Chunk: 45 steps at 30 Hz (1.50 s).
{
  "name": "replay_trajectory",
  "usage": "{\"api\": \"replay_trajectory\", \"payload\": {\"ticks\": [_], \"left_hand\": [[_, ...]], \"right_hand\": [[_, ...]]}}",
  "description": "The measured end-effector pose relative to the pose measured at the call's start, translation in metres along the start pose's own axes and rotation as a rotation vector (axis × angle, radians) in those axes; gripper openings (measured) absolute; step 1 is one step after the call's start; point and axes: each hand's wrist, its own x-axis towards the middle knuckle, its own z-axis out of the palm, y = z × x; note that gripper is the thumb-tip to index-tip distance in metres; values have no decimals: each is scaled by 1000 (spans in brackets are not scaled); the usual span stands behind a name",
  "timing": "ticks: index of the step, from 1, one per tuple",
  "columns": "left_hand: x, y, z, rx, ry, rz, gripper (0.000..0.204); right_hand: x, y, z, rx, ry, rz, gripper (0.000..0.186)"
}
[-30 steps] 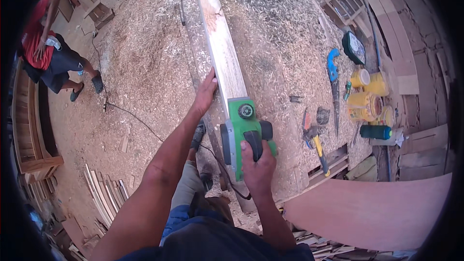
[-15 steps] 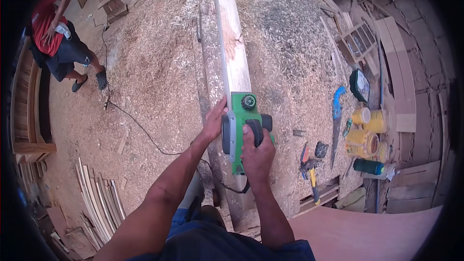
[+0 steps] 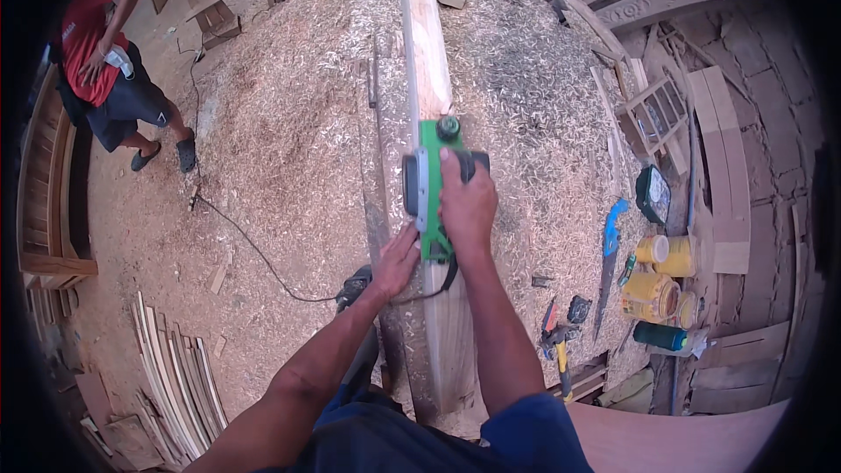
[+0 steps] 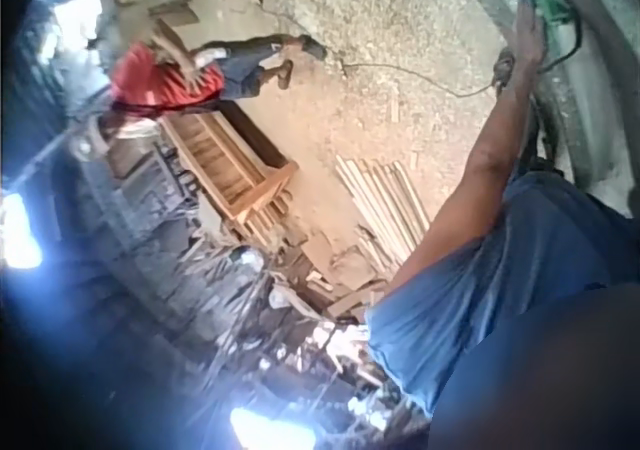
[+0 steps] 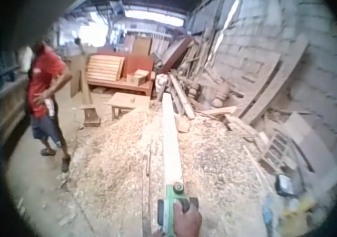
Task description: Smoothing a wooden beam with an electric planer and nailing a wooden panel into place.
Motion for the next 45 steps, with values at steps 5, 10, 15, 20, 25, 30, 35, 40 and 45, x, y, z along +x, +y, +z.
{"api": "replay_trajectory", "payload": {"ticks": [5, 10, 15, 20, 25, 30, 35, 40, 45], "left_hand": [[0, 16, -5, -50, -22, -73, 63], [4, 15, -10, -100, -34, -83, 69], [14, -3, -10, -209, -58, -8, 76], [10, 7, -13, -226, -69, -35, 74], [3, 28, -14, -177, -93, -67, 76], [9, 25, -16, -278, -124, -49, 76], [5, 21, -14, -285, -124, -66, 75], [6, 25, -16, -220, -107, -76, 74], [6, 26, -16, -201, -106, -77, 76]], "right_hand": [[93, -30, 38, 49, -68, -22, 55], [129, -59, 50, 75, -32, -34, 57], [11, -9, -13, 168, -212, 86, 52], [-212, 65, -124, 105, -156, 98, 39], [-411, 103, -218, -84, -112, 199, 35], [-514, 131, -259, 34, -124, 425, 38], [-518, 148, -254, -54, -127, 350, 38], [-476, 128, -240, -57, -128, 277, 30], [-427, 112, -212, -105, -84, 193, 31]]}}
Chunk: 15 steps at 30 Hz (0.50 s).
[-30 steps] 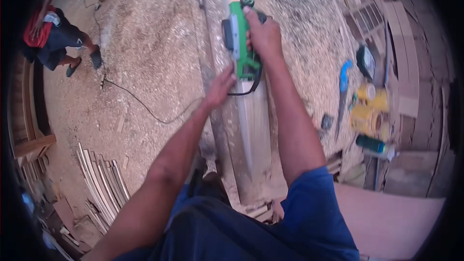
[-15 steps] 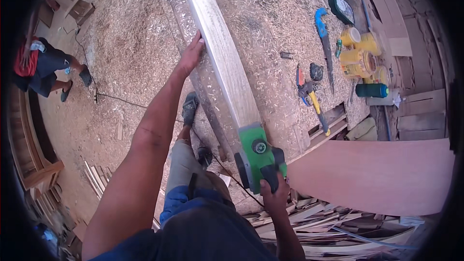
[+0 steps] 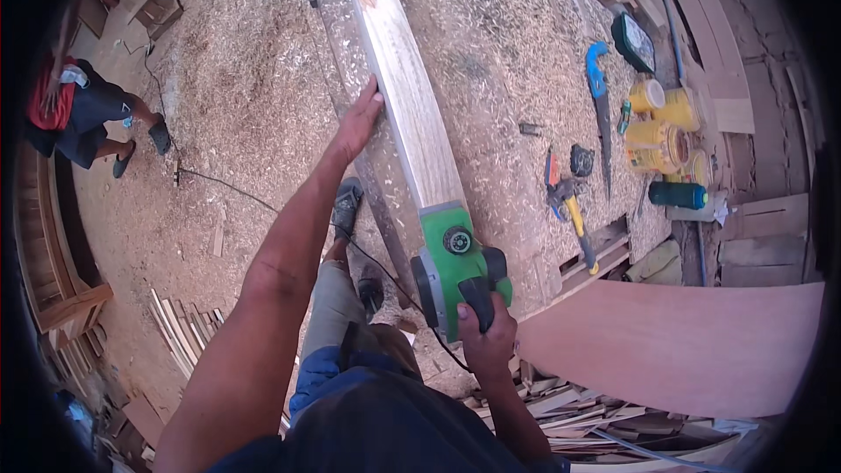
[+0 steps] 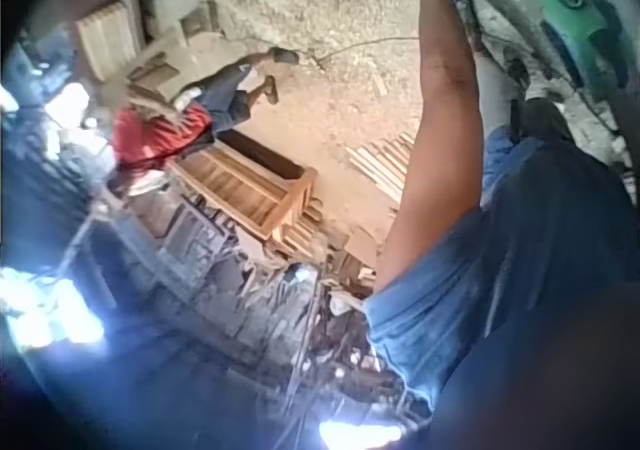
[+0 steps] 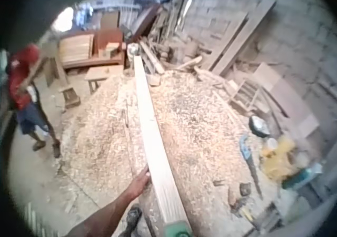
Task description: Smoothing a wooden beam with an electric planer and nailing a wooden panel into place.
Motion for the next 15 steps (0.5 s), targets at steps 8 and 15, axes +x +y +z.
{"api": "replay_trajectory", "payload": {"ticks": [8, 15], "left_hand": [[3, -10, 5, 40, 44, 91, 78], [6, -32, 7, 189, 84, 100, 73]], "right_hand": [[104, -43, 47, 90, 21, -86, 31], [190, -95, 80, 103, 24, -90, 34]]}}
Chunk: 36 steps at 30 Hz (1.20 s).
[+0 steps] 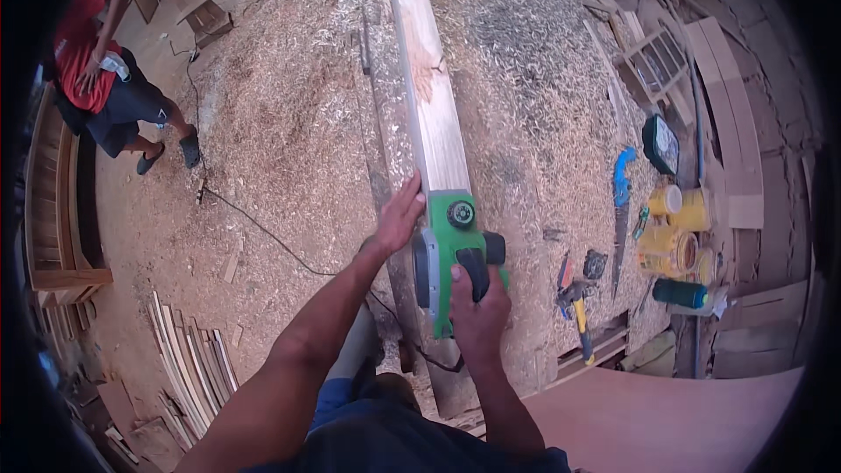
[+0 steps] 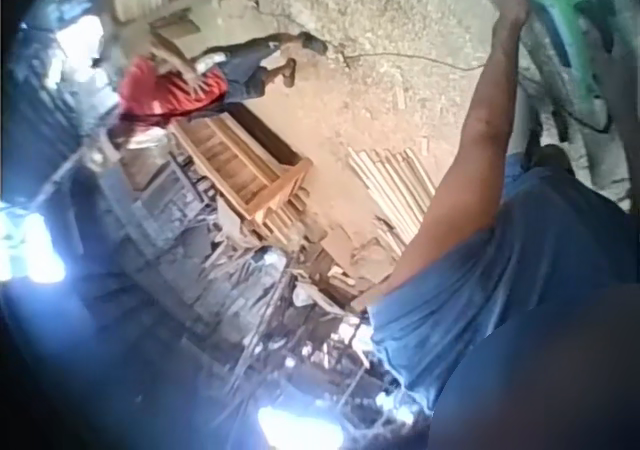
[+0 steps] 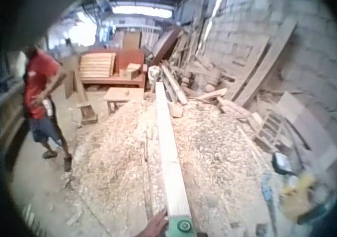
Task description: Smoothing a wooden beam with an electric planer and nailing a wooden panel into place.
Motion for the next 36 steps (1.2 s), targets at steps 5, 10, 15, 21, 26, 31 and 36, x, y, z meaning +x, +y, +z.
{"api": "replay_trajectory", "payload": {"ticks": [5, 10, 15, 21, 26, 31, 36], "left_hand": [[0, -10, 12, -488, 0, -159, 69], [-8, -5, -3, -135, -72, -43, 59], [-6, 15, -11, -12, -99, -24, 60], [-7, 29, -20, -85, -95, -136, 63], [-5, 36, -25, -157, -119, -218, 69], [-6, 24, -16, -119, -84, -145, 72], [1, -3, -7, -72, -81, -63, 77]], "right_hand": [[73, -32, 32, -38, 27, -11, 36], [149, -61, 66, -2, 63, -57, 40], [232, -88, 101, 41, 53, -93, 46], [329, -133, 135, 79, -25, -105, 51], [422, -179, 170, 23, -54, -161, 60], [418, -201, 157, 163, -157, -100, 61], [289, -126, 90, 206, -257, -43, 57]]}}
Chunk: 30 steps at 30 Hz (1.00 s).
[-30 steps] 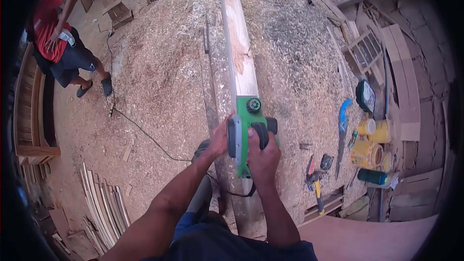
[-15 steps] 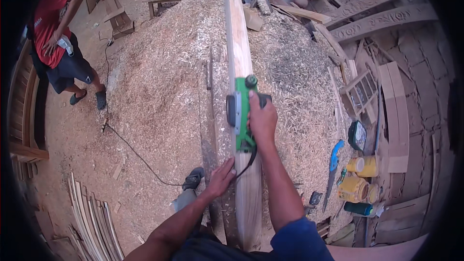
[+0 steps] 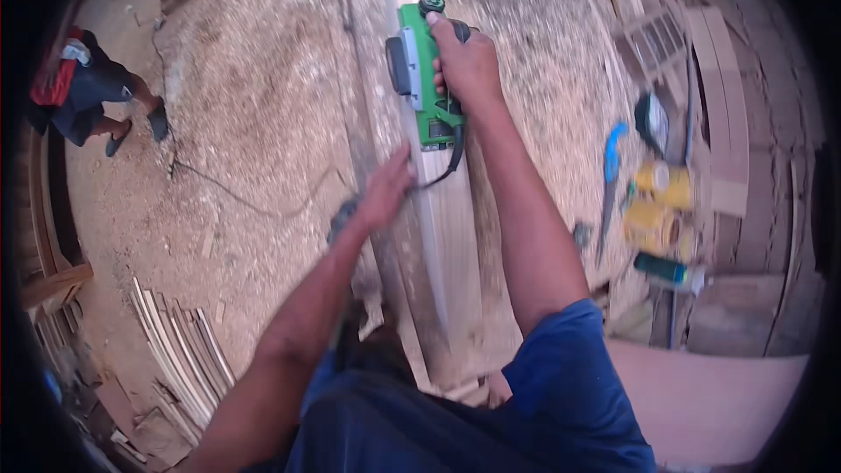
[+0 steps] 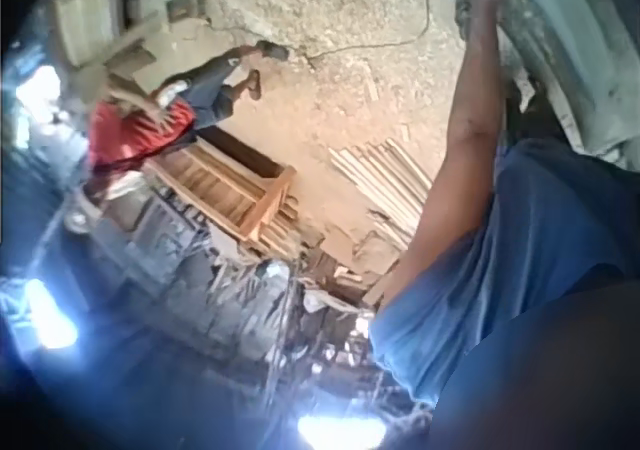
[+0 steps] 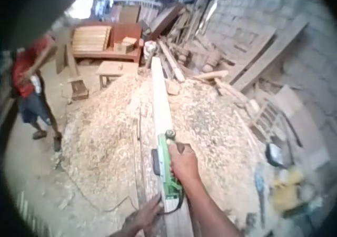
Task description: Smoothing a wooden beam with an electric planer and nailing a wooden panel into place.
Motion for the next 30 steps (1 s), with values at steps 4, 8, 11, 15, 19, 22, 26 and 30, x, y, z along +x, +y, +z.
{"api": "replay_trajectory", "payload": {"ticks": [4, 8, 11, 15, 19, 22, 26, 30], "left_hand": [[4, 0, 0, -73, -40, 87, 79], [0, 16, 2, -59, 44, 63, 78], [-2, 24, 4, -79, 40, 25, 71], [-3, 28, 5, -200, 14, -45, 72], [-7, 33, 3, -225, 3, -85, 75], [-11, 39, 4, -206, 5, -64, 75], [-10, 44, 4, -184, 16, -40, 74], [-8, 41, 5, -145, 41, 3, 74]], "right_hand": [[-191, 71, -52, -111, 119, -120, 46], [-378, 120, -99, -107, 111, 100, 35], [-491, 150, -124, -142, 145, 180, 32], [-589, 179, -146, -105, 143, 403, 40], [-614, 198, -150, -163, 141, 274, 29], [-605, 201, -149, -228, 131, 244, 28], [-578, 194, -141, -230, 138, 221, 27], [-544, 181, -131, -163, 137, 191, 27]]}}
